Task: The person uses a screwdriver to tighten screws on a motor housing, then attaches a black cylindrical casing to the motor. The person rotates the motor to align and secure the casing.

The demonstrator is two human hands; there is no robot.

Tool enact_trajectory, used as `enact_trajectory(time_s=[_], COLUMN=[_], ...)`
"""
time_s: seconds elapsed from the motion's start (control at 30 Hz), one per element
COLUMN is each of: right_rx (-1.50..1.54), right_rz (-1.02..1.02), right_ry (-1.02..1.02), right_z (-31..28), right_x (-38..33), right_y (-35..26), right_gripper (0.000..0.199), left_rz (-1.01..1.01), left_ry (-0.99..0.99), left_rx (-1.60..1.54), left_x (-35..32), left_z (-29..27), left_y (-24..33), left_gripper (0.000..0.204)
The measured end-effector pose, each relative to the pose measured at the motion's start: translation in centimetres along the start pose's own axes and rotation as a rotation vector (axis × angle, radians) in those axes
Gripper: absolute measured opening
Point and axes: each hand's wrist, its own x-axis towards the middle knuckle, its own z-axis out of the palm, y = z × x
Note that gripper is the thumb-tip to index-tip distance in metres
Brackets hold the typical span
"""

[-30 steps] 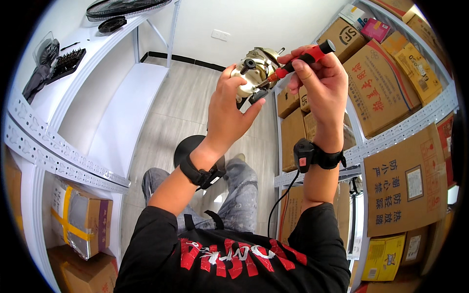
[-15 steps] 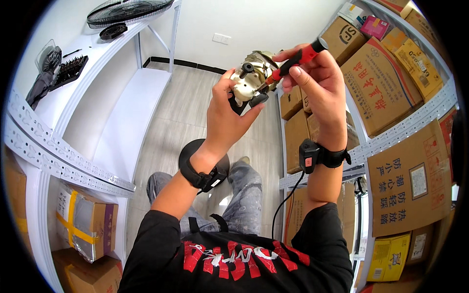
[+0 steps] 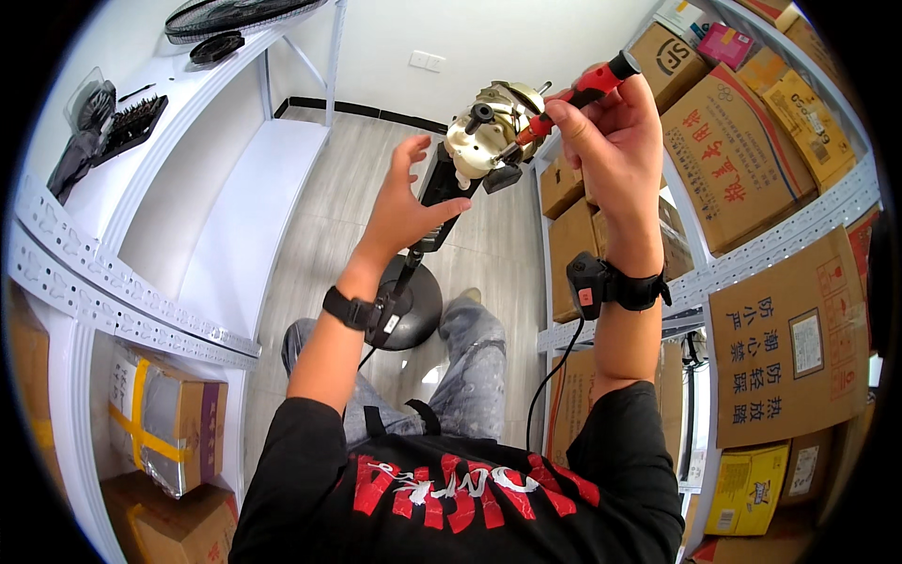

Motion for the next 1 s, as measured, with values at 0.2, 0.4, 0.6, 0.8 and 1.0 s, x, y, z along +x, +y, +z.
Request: enact_trajectory(time_s=[0.2, 0.4, 0.6, 0.8, 1.0], right_rx=[0.066, 0.109, 0.096, 0.106, 0.107], right_rz=[0.006, 0.052, 0.080, 0.076, 0.011], right_ry=[0.025, -0.027, -0.023, -0.032, 0.049], right_z=[-0.6, -1.7, -2.4, -3.6, -5.2], right_x=[0.0, 1.0, 0.7, 1.5, 3.7], right_y=[0.9, 1.3, 1.1, 2.0, 2.8], right_gripper=[0.017, 0.015, 0.017, 0.020, 0.019], left_rz=[0.031, 0.209, 0.157, 0.084, 0.110], left_ry=[-0.155, -0.323, -0.512, -0.600, -0.459], left_rx=[-0.183, -0.242, -0.221, -0.300, -0.222], left_x=[2.9, 7.9, 8.8, 10.5, 12.0], left_z=[1.7, 1.2, -0.4, -0.7, 0.5], left_y=[-0.6, 1.2, 2.2, 3.2, 2.8], left_gripper=[0.112, 0.124, 0.128, 0.124, 0.110])
